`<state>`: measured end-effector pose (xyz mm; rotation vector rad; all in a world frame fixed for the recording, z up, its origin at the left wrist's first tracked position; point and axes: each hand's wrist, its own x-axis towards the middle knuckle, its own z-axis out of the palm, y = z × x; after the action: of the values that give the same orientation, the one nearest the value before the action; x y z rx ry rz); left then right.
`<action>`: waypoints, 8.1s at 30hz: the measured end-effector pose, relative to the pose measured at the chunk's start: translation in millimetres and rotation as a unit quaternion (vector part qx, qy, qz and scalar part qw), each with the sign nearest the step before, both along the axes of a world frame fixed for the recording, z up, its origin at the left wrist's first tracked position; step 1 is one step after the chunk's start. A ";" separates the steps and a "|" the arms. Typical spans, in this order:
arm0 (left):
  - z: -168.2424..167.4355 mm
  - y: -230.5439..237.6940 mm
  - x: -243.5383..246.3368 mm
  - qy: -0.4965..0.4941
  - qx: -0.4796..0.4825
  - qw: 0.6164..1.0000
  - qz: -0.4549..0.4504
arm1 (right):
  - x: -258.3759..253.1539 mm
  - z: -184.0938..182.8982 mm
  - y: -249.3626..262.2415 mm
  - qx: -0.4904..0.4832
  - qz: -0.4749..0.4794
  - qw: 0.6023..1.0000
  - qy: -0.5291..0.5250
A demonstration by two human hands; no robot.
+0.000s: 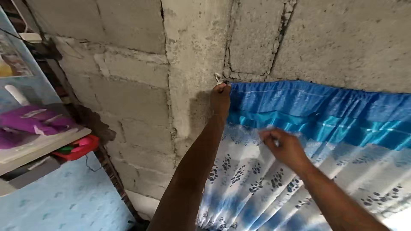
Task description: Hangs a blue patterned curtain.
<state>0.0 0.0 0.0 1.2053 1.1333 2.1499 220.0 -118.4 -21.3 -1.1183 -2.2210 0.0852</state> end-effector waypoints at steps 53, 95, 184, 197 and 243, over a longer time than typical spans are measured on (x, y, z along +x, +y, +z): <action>2.2 2.5 -53.9 0.234 0.075 0.968 0.047 | -83.8 70.8 114.8 0.338 -0.120 0.922 -0.143; 7.0 0.0 -60.6 0.257 0.044 0.965 0.026 | -125.4 65.0 127.9 0.364 -0.023 0.924 -0.119; -2.2 10.8 -59.0 0.272 0.083 0.958 0.037 | -62.3 9.0 73.3 0.314 0.083 0.945 -0.028; 32.3 -50.1 29.0 0.432 0.111 0.892 -0.067 | -23.4 -17.0 37.6 0.281 0.096 0.955 0.019; -207.0 -220.8 55.3 0.475 -0.134 0.849 -0.189 | 38.6 -111.7 -130.1 -0.023 0.225 0.939 0.257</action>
<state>55.3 -220.8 -207.0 2.2041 1.3181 1.0020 258.6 -248.5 -133.0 -0.5039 -1.9491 0.5598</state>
